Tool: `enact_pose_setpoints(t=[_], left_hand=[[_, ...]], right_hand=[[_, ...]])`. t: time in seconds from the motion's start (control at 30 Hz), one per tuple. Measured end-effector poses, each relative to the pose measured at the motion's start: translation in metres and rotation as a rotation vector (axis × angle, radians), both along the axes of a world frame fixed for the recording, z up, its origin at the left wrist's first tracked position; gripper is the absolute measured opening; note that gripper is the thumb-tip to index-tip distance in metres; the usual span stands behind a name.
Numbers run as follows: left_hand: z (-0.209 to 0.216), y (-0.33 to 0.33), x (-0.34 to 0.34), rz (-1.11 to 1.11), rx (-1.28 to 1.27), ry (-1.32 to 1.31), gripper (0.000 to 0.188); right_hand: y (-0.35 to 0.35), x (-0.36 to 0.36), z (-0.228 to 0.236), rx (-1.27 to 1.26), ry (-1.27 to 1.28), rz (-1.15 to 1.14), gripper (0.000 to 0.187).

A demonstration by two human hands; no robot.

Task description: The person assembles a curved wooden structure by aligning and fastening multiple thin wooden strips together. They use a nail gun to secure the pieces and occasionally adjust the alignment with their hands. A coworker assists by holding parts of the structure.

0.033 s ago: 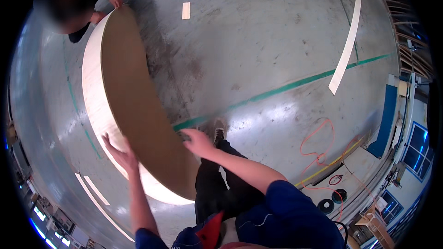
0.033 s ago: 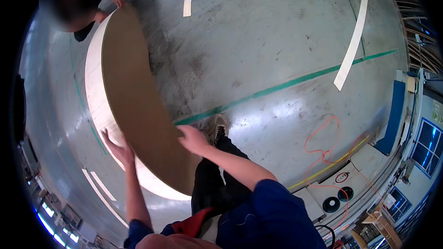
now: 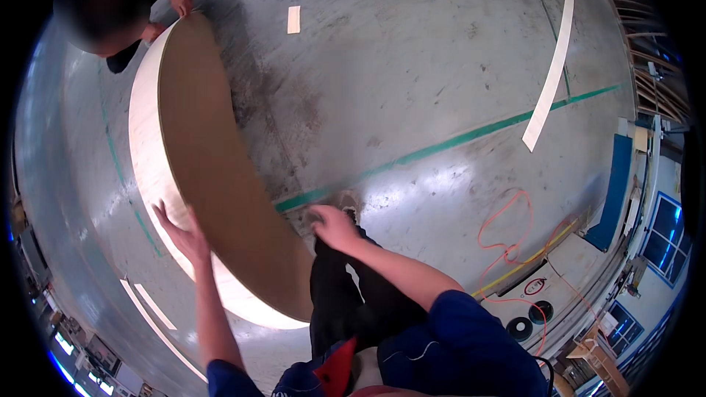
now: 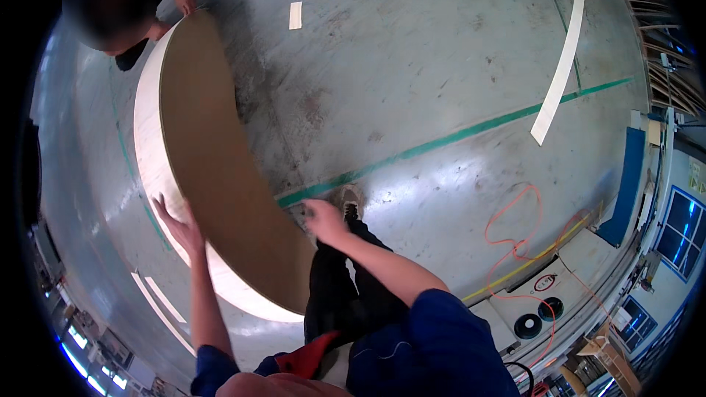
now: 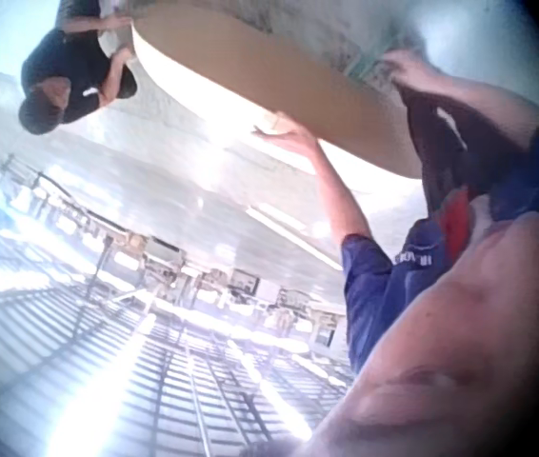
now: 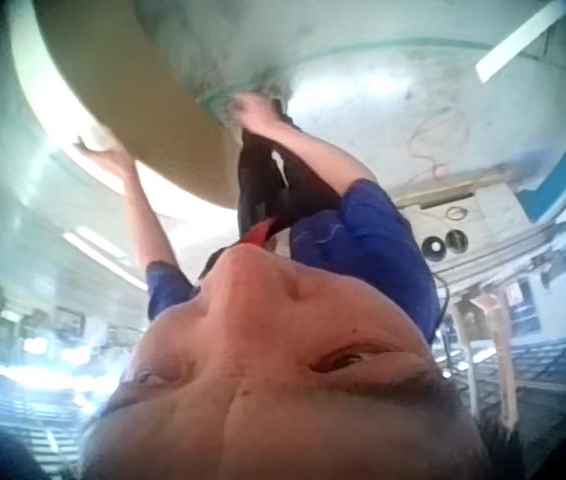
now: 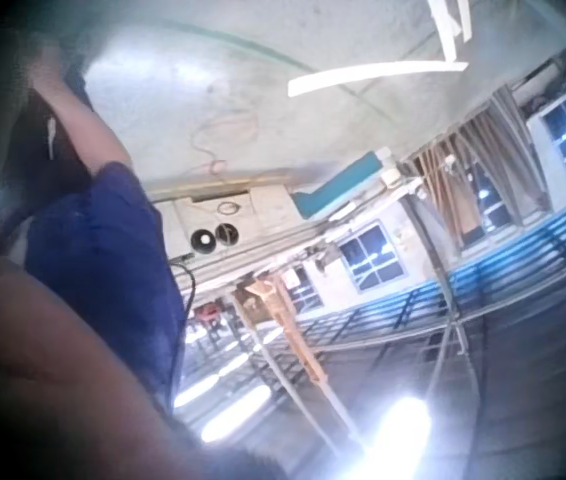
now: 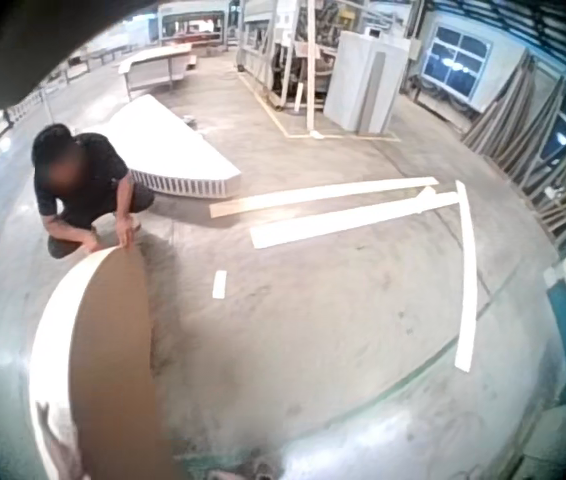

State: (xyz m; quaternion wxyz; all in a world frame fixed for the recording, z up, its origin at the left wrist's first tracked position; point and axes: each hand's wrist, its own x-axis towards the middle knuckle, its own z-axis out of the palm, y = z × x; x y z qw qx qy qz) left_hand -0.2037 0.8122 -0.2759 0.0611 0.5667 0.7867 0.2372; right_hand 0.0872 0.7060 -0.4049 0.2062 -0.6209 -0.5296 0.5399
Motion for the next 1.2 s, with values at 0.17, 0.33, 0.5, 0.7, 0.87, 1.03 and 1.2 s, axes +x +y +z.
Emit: enact_pose_setpoints(t=[0.17,0.33,0.5,0.7,0.87,1.03,1.2], left_hand=[[-0.033,0.101,-0.012,0.01,-0.101,0.041,0.072],[-0.026,0.095,-0.02,0.046,-0.147,0.079,0.06],[-0.034,0.102,-0.014,0.047,-0.137,0.028,0.055],[-0.038,0.101,-0.017,0.061,-0.122,-0.017,0.056],[-0.016,0.108,-0.013,0.167,-0.009,-0.149,0.066],[-0.002,0.005,0.018,0.15,0.045,-0.108,0.075],[-0.004,-0.194,0.093,0.493,0.013,-0.184,0.072]], right_hand=[[-0.12,0.186,-0.06,-0.295,-0.498,-0.172,0.045],[-0.229,0.252,-0.002,-0.617,-0.66,-0.017,0.052],[-0.256,0.226,0.034,-0.933,-0.548,-0.045,0.039],[-0.22,0.232,0.051,-0.897,-0.426,-0.151,0.037],[-0.193,0.286,0.026,-0.674,-0.36,0.068,0.035],[-0.19,0.378,-0.005,-0.576,-0.412,0.161,0.032],[-0.152,0.422,0.051,-0.818,-0.294,-0.214,0.035]])
